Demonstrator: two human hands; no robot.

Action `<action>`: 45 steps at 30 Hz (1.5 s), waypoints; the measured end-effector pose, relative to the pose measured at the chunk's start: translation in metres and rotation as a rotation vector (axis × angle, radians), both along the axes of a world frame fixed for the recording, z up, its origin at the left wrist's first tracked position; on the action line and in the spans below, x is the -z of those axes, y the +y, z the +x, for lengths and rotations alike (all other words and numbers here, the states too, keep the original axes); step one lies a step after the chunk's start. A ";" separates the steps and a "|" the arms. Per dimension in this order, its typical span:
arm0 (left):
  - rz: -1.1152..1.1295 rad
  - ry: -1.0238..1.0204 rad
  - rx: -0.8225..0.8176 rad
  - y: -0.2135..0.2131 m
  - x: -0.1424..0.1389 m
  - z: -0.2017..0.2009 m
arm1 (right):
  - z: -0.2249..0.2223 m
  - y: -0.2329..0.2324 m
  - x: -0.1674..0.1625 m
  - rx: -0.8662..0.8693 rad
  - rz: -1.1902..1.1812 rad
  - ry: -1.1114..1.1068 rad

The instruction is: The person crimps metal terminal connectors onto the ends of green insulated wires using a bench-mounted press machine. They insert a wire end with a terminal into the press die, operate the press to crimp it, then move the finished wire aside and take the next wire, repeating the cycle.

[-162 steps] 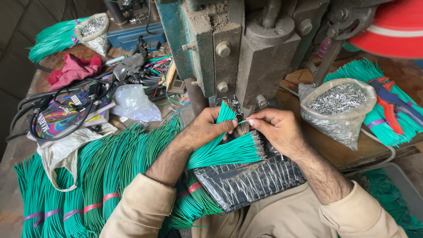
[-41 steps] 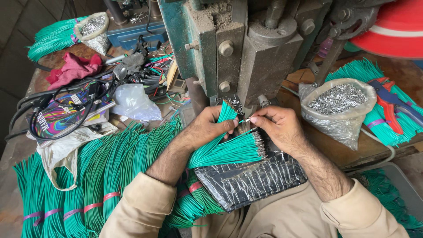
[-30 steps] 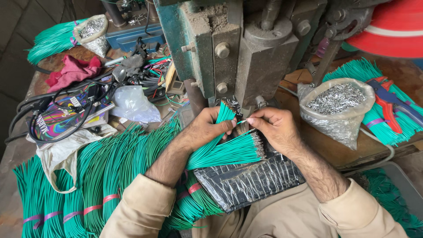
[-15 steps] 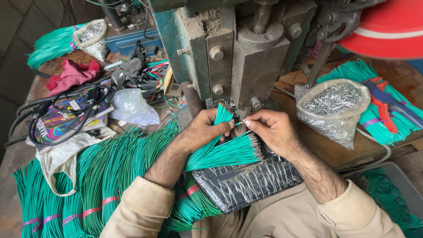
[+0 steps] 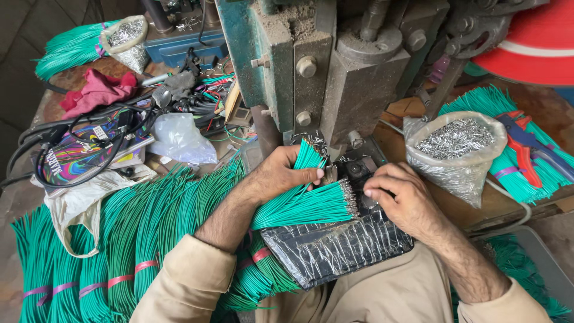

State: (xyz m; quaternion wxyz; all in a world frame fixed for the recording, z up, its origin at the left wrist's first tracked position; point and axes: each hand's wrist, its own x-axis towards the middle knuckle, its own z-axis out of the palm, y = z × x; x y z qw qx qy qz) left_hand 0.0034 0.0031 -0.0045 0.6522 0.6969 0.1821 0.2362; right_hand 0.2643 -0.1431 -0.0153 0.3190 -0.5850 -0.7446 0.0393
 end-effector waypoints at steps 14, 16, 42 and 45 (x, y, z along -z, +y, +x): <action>0.018 0.049 -0.045 0.001 0.003 0.001 | -0.027 0.054 0.015 -0.210 -0.198 0.929; 0.023 0.043 -0.046 0.001 0.003 0.001 | -0.028 0.057 0.016 -0.176 -0.222 0.951; 0.070 0.013 -0.050 -0.004 -0.005 -0.003 | -0.023 0.037 0.000 -0.241 -0.275 0.918; 0.150 0.034 -0.009 -0.003 0.000 -0.002 | -0.006 0.014 -0.012 -0.057 -0.291 0.672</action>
